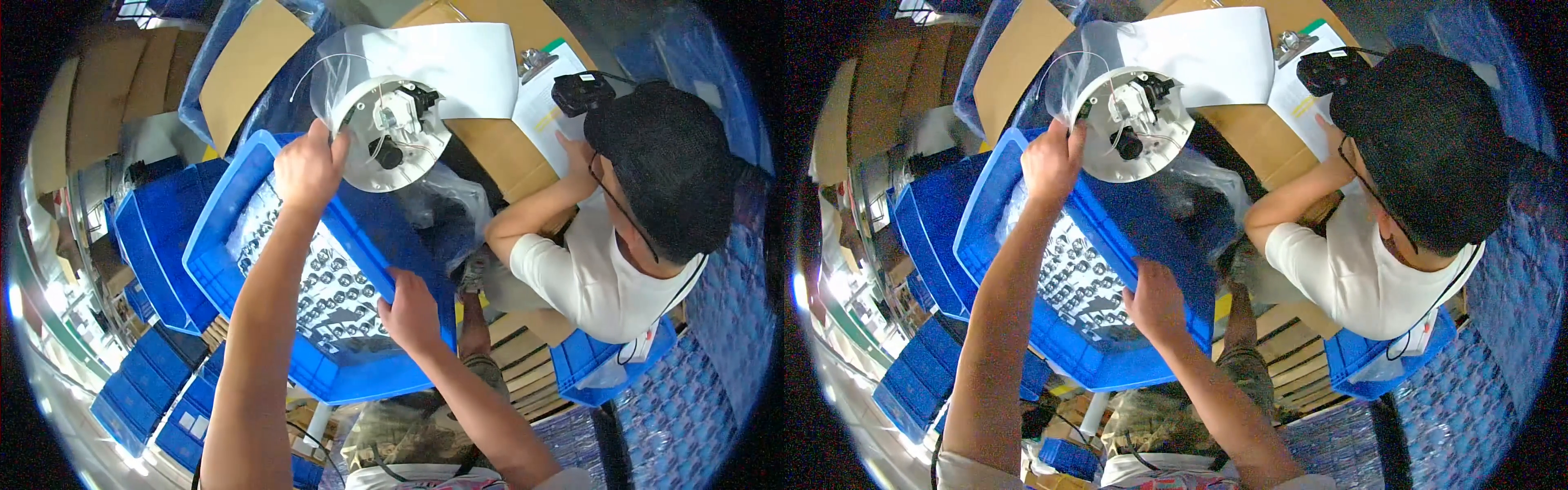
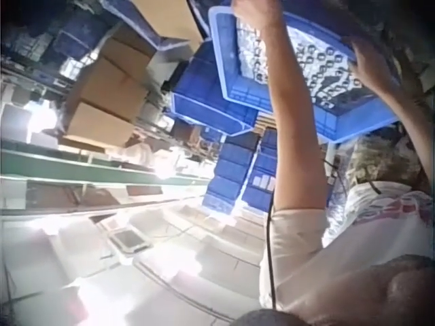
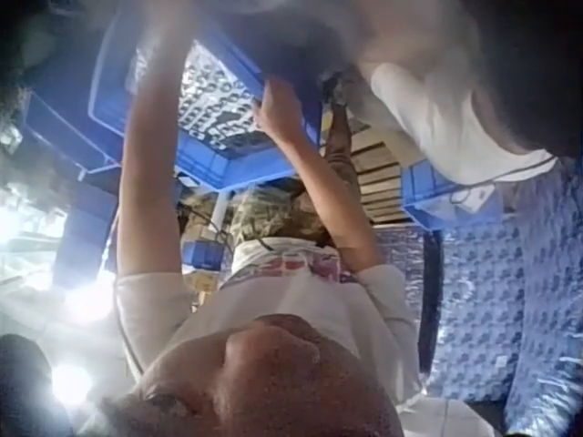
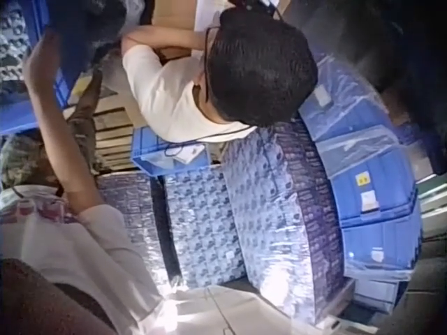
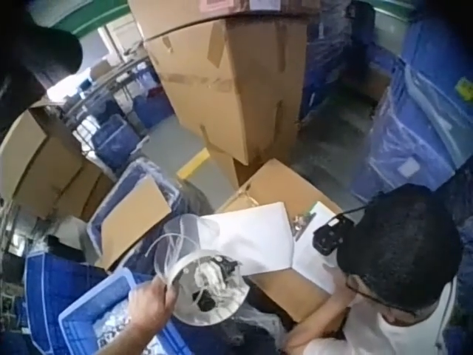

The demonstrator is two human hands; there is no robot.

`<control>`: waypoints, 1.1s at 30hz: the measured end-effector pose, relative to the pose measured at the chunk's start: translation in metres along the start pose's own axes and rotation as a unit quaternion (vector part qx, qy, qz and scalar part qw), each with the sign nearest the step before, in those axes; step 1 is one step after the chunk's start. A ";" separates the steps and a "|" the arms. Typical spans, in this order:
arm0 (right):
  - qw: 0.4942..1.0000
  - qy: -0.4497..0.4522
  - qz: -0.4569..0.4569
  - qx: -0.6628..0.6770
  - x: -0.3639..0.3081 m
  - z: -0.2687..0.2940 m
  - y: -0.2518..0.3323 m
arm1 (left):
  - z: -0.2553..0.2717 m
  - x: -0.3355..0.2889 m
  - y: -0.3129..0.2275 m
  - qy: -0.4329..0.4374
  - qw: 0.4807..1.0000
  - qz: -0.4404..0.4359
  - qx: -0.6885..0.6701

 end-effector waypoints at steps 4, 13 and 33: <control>1.000 -0.002 -0.011 -0.013 0.001 0.000 0.001 | -0.003 -0.001 0.001 -0.007 1.000 -0.020 -0.008; 0.998 -0.009 -0.038 -0.043 0.000 0.000 -0.001 | -0.006 -0.001 0.000 -0.006 0.998 -0.053 -0.015; 0.997 -0.042 -0.047 -0.048 -0.002 0.007 0.004 | 0.001 -0.001 -0.002 -0.046 0.995 -0.059 -0.060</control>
Point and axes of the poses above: each hand's wrist, its own x-axis towards the middle knuckle, its own z-axis out of the back of the hand, y = z × x, the point moved 7 cm from there along x, towards the middle knuckle, and after that the axes turned 13 degrees about y, right-handed, at the moved point
